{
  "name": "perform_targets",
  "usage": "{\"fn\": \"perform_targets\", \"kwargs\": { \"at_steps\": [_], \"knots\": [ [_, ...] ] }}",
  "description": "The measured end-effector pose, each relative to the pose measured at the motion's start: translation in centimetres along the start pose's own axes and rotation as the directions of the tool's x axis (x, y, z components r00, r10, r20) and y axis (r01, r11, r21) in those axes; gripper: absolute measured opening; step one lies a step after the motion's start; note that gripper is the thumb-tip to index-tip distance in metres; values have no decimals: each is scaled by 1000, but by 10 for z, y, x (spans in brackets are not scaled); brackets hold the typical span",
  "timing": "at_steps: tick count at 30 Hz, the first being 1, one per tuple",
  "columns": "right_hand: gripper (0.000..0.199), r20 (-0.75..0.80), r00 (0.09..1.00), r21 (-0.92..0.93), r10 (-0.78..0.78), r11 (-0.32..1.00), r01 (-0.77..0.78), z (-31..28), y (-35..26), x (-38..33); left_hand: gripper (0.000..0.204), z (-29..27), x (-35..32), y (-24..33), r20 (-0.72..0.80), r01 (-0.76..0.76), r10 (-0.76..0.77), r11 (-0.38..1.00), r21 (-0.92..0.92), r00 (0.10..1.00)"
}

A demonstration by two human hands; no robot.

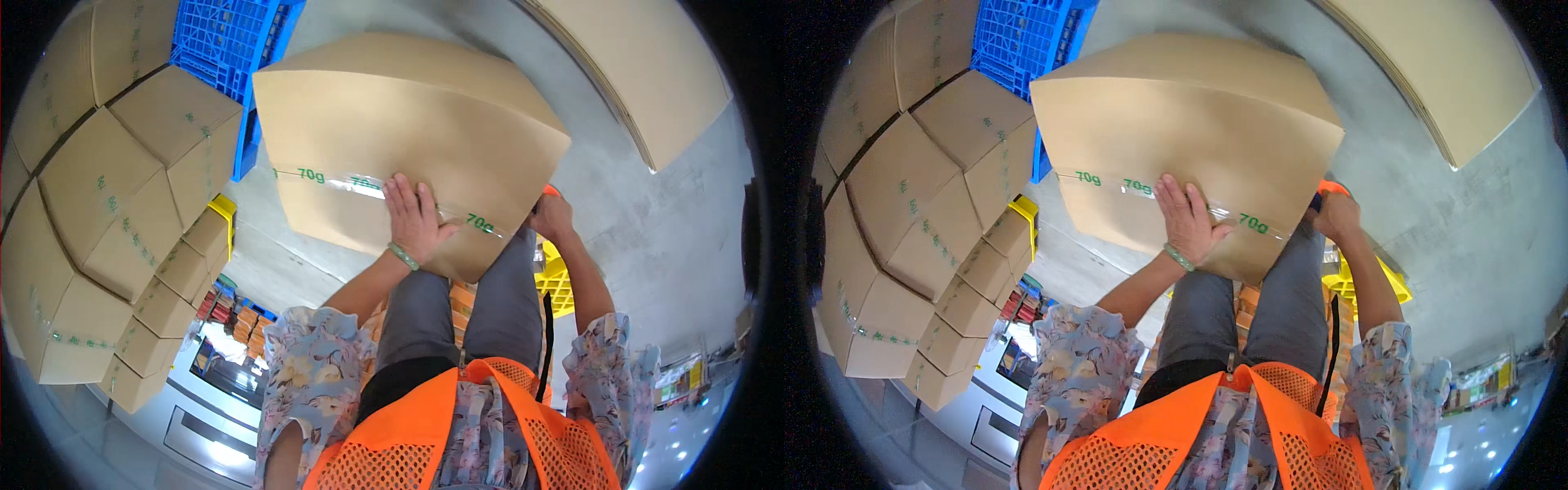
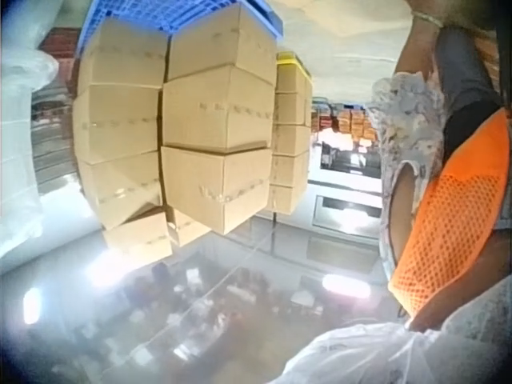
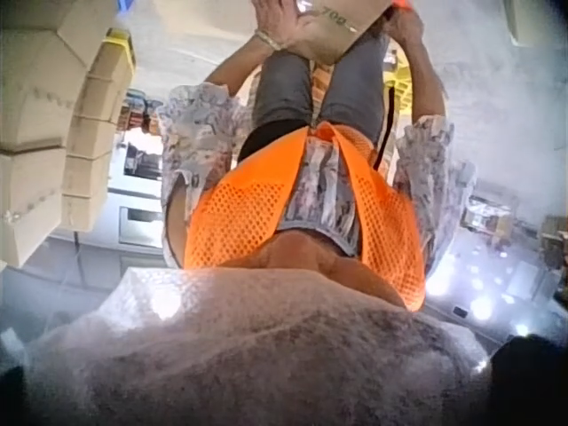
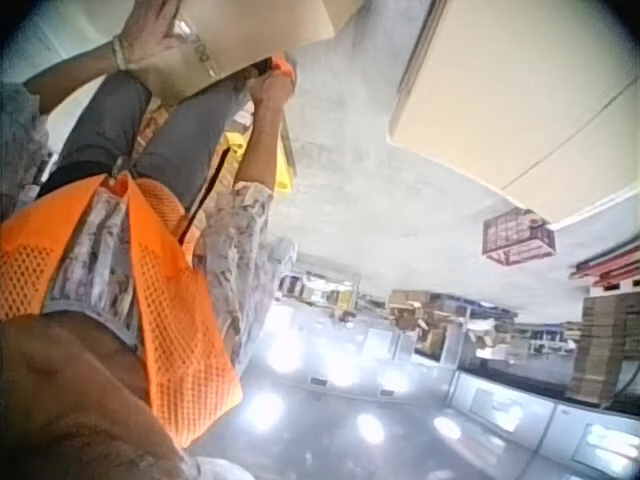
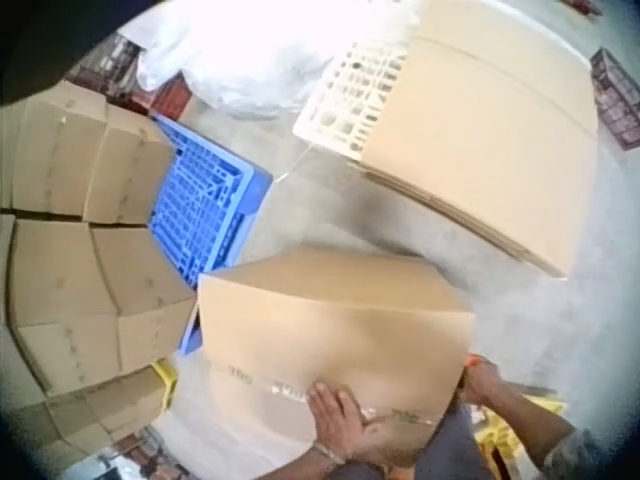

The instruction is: The worker picks up flat cardboard sheets, assembles them into boxes, and seals the seams with a tape gun dispenser.

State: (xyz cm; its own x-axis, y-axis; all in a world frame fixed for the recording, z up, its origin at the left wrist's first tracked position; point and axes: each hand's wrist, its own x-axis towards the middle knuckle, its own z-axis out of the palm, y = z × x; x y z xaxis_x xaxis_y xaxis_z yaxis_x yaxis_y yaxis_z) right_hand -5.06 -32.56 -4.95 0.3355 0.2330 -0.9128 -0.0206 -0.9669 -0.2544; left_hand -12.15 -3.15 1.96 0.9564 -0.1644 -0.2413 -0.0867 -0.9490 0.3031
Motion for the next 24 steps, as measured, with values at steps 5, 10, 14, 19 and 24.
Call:
{"fn": "perform_targets", "kwargs": {
  "at_steps": [5,10,14,19,24],
  "knots": [
    [55,50,998,-9,41,999,-41,-6,-6,-1,110,-2,5,12,-40,47,-50,998,-51,998],
    [53,-16,1000,29,17,999,-16,2,15,-4,77,-70,93,84,819,114,519,823,-556,243],
    [49,-34,999,48,-16,999,18,-10,-9,0,53,-23,31,114,228,-796,855,517,-316,465],
    [43,-31,999,57,14,998,-13,-2,1,1,41,-18,99,140,826,-981,560,186,-48,66],
    [35,45,989,22,139,990,-141,-17,-24,6,50,28,98,152,981,-990,193,138,-27,0]
  ]
}}
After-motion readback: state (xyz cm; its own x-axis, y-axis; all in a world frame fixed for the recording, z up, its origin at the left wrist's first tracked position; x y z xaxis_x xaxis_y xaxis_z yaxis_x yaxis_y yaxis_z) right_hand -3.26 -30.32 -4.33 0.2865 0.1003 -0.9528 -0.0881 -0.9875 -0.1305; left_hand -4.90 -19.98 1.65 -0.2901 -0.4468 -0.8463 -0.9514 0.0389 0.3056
